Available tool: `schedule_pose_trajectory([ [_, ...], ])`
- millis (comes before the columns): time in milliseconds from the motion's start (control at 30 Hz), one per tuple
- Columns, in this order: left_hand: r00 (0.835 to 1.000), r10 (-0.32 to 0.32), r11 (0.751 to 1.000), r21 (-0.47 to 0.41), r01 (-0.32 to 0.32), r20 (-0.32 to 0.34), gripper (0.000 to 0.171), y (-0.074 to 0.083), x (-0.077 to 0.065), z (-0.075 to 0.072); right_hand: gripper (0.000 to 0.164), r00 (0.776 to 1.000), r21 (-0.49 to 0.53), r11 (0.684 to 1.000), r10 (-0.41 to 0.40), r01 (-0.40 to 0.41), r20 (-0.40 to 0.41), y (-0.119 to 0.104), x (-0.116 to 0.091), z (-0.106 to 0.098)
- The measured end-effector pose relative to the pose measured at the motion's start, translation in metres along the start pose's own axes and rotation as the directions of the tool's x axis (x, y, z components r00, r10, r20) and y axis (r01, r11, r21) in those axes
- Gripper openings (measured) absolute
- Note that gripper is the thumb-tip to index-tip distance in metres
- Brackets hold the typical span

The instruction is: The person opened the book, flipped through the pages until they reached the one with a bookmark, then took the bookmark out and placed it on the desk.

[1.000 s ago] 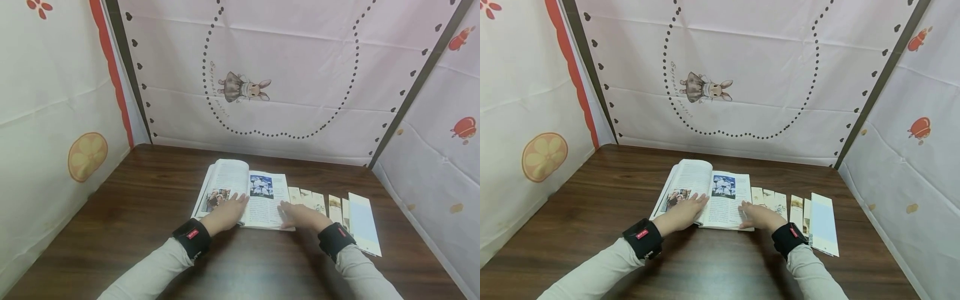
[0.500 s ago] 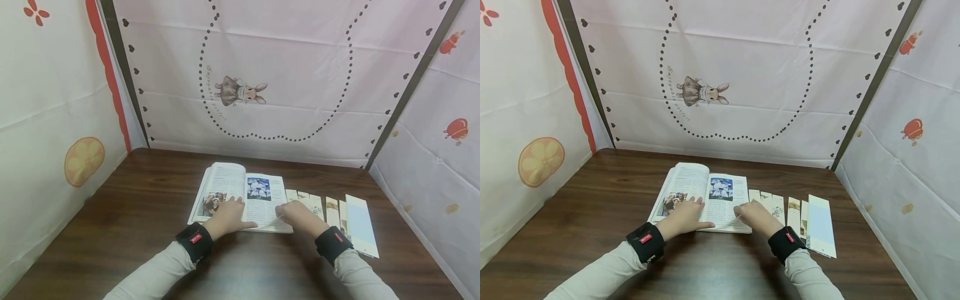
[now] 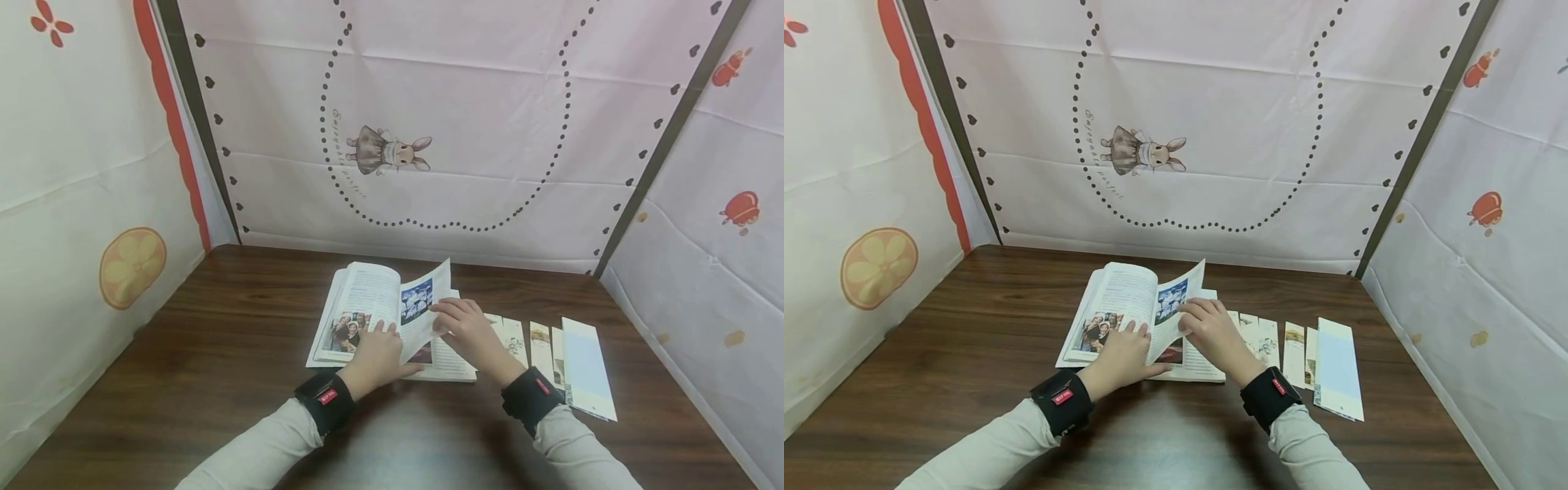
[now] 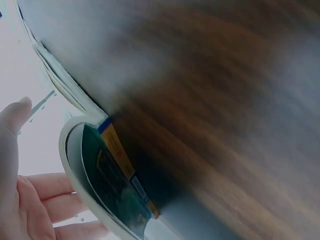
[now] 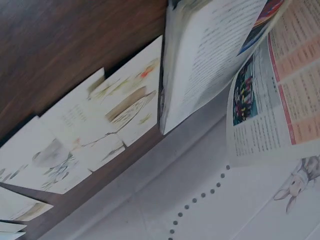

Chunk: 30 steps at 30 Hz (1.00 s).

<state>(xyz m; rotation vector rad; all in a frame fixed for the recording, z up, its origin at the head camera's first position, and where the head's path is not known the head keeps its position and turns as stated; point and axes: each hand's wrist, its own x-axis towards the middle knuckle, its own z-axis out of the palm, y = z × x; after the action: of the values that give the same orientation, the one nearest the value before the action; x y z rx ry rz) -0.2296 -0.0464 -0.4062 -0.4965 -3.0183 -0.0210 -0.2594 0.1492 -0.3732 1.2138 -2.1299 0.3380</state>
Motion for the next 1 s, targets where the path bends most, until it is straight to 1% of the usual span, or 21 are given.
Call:
schedule_pose_trajectory([
  [67, 0.999, -0.004, 1.0, 0.03, 0.005, -0.034, 0.062, 0.002, 0.001, 0.002, 0.028, 0.999, -0.006, 1.0, 0.002, -0.002, -0.034, -0.001, 0.001, 0.002],
  [133, 0.996, -0.004, 0.999, 0.049, 0.008, -0.086, 0.052, 0.004, 0.001, 0.004, 0.03, 0.998, -0.013, 0.999, 0.041, -0.042, -0.044, -0.001, 0.0, 0.004],
  [200, 0.989, -0.002, 0.999, 0.05, 0.009, -0.151, 0.039, 0.004, 0.001, 0.005, 0.034, 0.992, -0.004, 0.992, 0.126, -0.126, -0.028, -0.001, -0.002, 0.005],
  [233, 0.984, -0.007, 0.999, 0.046, 0.015, -0.179, 0.035, 0.003, 0.001, 0.005, 0.04, 0.983, 0.003, 0.983, 0.183, -0.183, -0.002, 0.0, -0.004, 0.006],
  [267, 0.977, -0.009, 0.999, 0.036, 0.018, -0.211, 0.033, 0.002, 0.001, 0.006, 0.047, 0.968, 0.01, 0.969, 0.248, -0.248, 0.037, 0.001, -0.006, 0.006],
  [300, 0.972, -0.02, 1.0, 0.016, 0.024, -0.234, 0.031, 0.001, 0.001, 0.006, 0.055, 0.945, 0.024, 0.948, 0.315, -0.318, 0.086, 0.001, -0.008, 0.006],
  [367, 0.964, -0.053, 0.998, -0.042, 0.044, -0.259, 0.033, -0.001, 0.001, 0.005, 0.067, 0.884, 0.034, 0.9, 0.418, -0.434, 0.21, 0.003, -0.012, 0.006],
  [400, 0.963, -0.081, 0.994, -0.089, 0.06, -0.259, 0.035, -0.003, 0.001, 0.005, 0.071, 0.847, 0.031, 0.878, 0.451, -0.478, 0.283, 0.004, -0.015, 0.005],
  [467, 0.96, -0.132, 0.978, -0.189, 0.087, -0.245, 0.041, -0.006, 0.0, 0.002, 0.072, 0.773, 0.023, 0.848, 0.471, -0.529, 0.425, 0.006, -0.02, 0.005],
  [533, 0.956, -0.187, 0.946, -0.303, 0.113, -0.227, 0.043, -0.009, -0.002, -0.001, 0.072, 0.705, 0.018, 0.837, 0.45, -0.547, 0.548, 0.008, -0.025, 0.004],
  [600, 0.946, -0.236, 0.905, -0.404, 0.131, -0.222, 0.044, -0.013, -0.005, -0.004, 0.075, 0.655, 0.013, 0.839, 0.416, -0.545, 0.631, 0.01, -0.03, 0.004],
  [633, 0.94, -0.259, 0.882, -0.452, 0.135, -0.223, 0.043, -0.015, -0.006, -0.005, 0.077, 0.637, 0.011, 0.84, 0.403, -0.542, 0.657, 0.011, -0.032, 0.004],
  [667, 0.932, -0.284, 0.856, -0.497, 0.14, -0.226, 0.042, -0.017, -0.007, -0.006, 0.079, 0.624, 0.008, 0.843, 0.392, -0.538, 0.676, 0.012, -0.033, 0.004],
  [700, 0.922, -0.311, 0.832, -0.535, 0.146, -0.232, 0.041, -0.019, -0.008, -0.008, 0.081, 0.619, 0.004, 0.849, 0.381, -0.528, 0.687, 0.013, -0.035, 0.005],
  [733, 0.908, -0.338, 0.81, -0.567, 0.148, -0.246, 0.041, -0.021, -0.009, -0.009, 0.082, 0.621, 0.004, 0.856, 0.371, -0.516, 0.69, 0.013, -0.036, 0.005],
  [767, 0.895, -0.36, 0.79, -0.596, 0.143, -0.263, 0.041, -0.023, -0.01, -0.011, 0.082, 0.63, 0.003, 0.867, 0.359, -0.498, 0.689, 0.014, -0.036, 0.005],
  [833, 0.864, -0.39, 0.763, -0.637, 0.109, -0.319, 0.034, -0.028, -0.01, -0.013, 0.083, 0.636, -0.002, 0.88, 0.345, -0.475, 0.69, 0.015, -0.037, 0.006],
  [900, 0.832, -0.401, 0.764, -0.641, 0.073, -0.383, 0.024, -0.032, -0.011, -0.016, 0.083, 0.642, -0.001, 0.889, 0.331, -0.457, 0.691, 0.016, -0.038, 0.006],
  [933, 0.82, -0.396, 0.774, -0.631, 0.054, -0.414, 0.021, -0.034, -0.011, -0.017, 0.083, 0.638, -0.005, 0.889, 0.332, -0.458, 0.695, 0.016, -0.039, 0.006],
  [967, 0.812, -0.39, 0.782, -0.621, 0.044, -0.434, 0.021, -0.035, -0.011, -0.017, 0.083, 0.631, -0.008, 0.886, 0.336, -0.463, 0.7, 0.017, -0.039, 0.006],
  [1000, 0.806, -0.382, 0.798, -0.601, 0.041, -0.453, 0.027, -0.037, -0.012, -0.018, 0.083, 0.623, -0.011, 0.884, 0.339, -0.468, 0.705, 0.017, -0.039, 0.006],
])
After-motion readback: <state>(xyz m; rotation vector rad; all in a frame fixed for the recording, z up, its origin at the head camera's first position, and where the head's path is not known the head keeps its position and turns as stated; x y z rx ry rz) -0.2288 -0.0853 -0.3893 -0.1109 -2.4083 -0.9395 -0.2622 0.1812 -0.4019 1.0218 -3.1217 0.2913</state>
